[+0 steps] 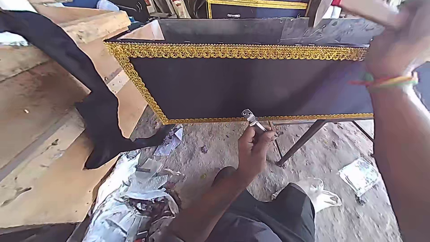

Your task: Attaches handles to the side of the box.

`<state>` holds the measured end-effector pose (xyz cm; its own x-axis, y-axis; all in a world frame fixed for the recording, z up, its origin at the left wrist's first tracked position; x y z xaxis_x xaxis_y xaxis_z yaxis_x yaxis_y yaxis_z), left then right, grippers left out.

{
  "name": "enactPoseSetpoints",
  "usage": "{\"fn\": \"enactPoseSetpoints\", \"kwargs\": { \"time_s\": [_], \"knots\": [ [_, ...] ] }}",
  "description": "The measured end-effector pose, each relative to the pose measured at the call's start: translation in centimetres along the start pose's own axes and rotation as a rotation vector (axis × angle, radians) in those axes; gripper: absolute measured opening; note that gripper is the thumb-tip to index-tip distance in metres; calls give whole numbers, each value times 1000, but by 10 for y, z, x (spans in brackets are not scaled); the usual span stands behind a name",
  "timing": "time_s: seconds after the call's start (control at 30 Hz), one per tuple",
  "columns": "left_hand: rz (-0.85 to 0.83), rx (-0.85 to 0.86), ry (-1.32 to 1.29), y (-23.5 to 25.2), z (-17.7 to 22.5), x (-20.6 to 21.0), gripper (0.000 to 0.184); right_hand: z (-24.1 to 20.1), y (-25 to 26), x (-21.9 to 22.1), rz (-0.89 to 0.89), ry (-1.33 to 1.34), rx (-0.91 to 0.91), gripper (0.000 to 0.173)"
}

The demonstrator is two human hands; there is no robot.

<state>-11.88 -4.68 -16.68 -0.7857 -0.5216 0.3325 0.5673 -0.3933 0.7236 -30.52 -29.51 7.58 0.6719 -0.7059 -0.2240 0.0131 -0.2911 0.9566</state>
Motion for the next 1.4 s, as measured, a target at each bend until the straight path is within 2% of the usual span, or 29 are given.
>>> {"fn": "enactPoseSetpoints", "kwargs": {
  "time_s": [0.07, 0.13, 0.23, 0.27, 0.3, 0.4, 0.53, 0.6, 0.67, 0.73, 0.87, 0.97, 1.1, 1.17, 1.2, 1.3, 1.37, 1.4],
  "knots": [
    [45, -123, -53, -6, -14, -6, 12, -34, -47, -34, -94, 62, -75, 33],
    [84, -242, -154, -13, -29, -6, 12, -72, -108, -57, -274, 182, -102, 28],
    [135, -391, -323, -25, -47, 2, 7, -111, -188, -54, -551, 429, -42, 17],
    [159, -446, -358, -32, -51, 5, 4, -118, -207, -51, -600, 466, -14, 16],
    [182, -502, -385, -39, -54, 8, 8, -123, -222, -49, -624, 482, 11, 16],
    [185, -578, -484, -57, -57, 12, 15, -126, -243, -45, -633, 461, 52, 16],
    [183, -716, -545, -78, -70, 10, 12, -114, -268, -23, -887, 520, 194, 16],
    [268, -866, -504, -92, -85, 3, 17, -107, -280, -11, -1035, 573, 313, 17],
    [376, -1084, -437, -113, -105, -5, 26, -101, -295, -3, -1169, 588, 423, 16],
    [470, -1240, -417, -131, -121, -10, 33, -100, -311, 1, -1260, 568, 462, 15],
    [534, -1299, -522, -138, -125, -3, 37, -105, -333, 5, -1331, 421, 376, 18],
    [571, -1262, -610, -137, -132, 1, 34, -108, -341, 4, -1268, 390, 274, 21],
    [560, -1332, -506, -144, -136, -2, 38, -97, -329, -7, -1005, 399, 242, 17],
    [468, -1394, -422, -155, -140, -4, 44, -85, -323, -15, -867, 401, 252, 15],
    [425, -1418, -381, -162, -141, -6, 45, -78, -326, -15, -853, 400, 254, 15],
    [292, -1398, -297, -173, -142, -9, 42, -60, -356, -1, -1037, 354, 254, 21],
    [199, -1287, -282, -168, -141, -9, 28, -54, -383, 4, -1156, 330, 278, 28],
    [171, -1206, -252, -162, -140, -12, 24, -50, -392, 3, -1154, 333, 303, 30]
  ]
}}
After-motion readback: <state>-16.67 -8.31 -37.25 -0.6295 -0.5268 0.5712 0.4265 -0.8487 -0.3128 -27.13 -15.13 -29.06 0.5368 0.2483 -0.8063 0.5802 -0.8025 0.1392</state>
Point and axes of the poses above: each hand's wrist, its own y-axis towards the middle knuckle, its own x-axis out of the palm, z = x × y, the point moved 10 cm from there along y, towards the middle knuckle, and after that the axes turned 7 degrees about x, right-handed, at the moved point
